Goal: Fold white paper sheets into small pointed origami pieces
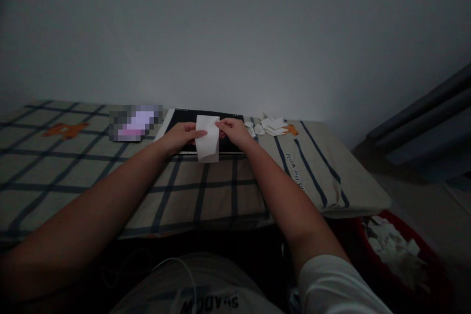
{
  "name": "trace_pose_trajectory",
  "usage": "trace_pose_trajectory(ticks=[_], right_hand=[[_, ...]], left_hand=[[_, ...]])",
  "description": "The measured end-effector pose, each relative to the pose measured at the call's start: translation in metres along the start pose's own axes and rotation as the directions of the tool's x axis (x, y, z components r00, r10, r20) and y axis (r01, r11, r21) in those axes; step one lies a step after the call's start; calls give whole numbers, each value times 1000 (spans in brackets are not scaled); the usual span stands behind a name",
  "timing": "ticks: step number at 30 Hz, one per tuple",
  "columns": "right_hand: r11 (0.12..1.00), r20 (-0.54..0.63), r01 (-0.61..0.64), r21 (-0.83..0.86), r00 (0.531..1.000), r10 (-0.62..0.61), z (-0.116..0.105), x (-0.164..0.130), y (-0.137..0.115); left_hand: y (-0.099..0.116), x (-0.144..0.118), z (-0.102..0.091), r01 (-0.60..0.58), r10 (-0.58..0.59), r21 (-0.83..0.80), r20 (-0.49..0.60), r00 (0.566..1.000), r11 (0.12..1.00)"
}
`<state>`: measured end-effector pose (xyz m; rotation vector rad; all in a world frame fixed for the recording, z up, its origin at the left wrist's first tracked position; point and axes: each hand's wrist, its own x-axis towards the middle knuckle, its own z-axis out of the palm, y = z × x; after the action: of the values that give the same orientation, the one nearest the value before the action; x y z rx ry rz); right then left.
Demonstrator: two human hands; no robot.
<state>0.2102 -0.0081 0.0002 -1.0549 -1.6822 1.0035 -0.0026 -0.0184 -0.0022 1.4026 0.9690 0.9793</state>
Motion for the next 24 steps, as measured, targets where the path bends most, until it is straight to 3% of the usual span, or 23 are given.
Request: trace_pose_trajectory(ticks=[5, 24], right_hand=[[1000, 56, 10, 23, 998, -12, 1, -2, -3], [999, 73, -40, -16, 997, 41, 2, -6, -9]], left_hand=[[-3, 6, -3, -54, 55, 7, -129, 990, 999], [2, 3, -1, -40, 51, 73, -152, 987, 997]])
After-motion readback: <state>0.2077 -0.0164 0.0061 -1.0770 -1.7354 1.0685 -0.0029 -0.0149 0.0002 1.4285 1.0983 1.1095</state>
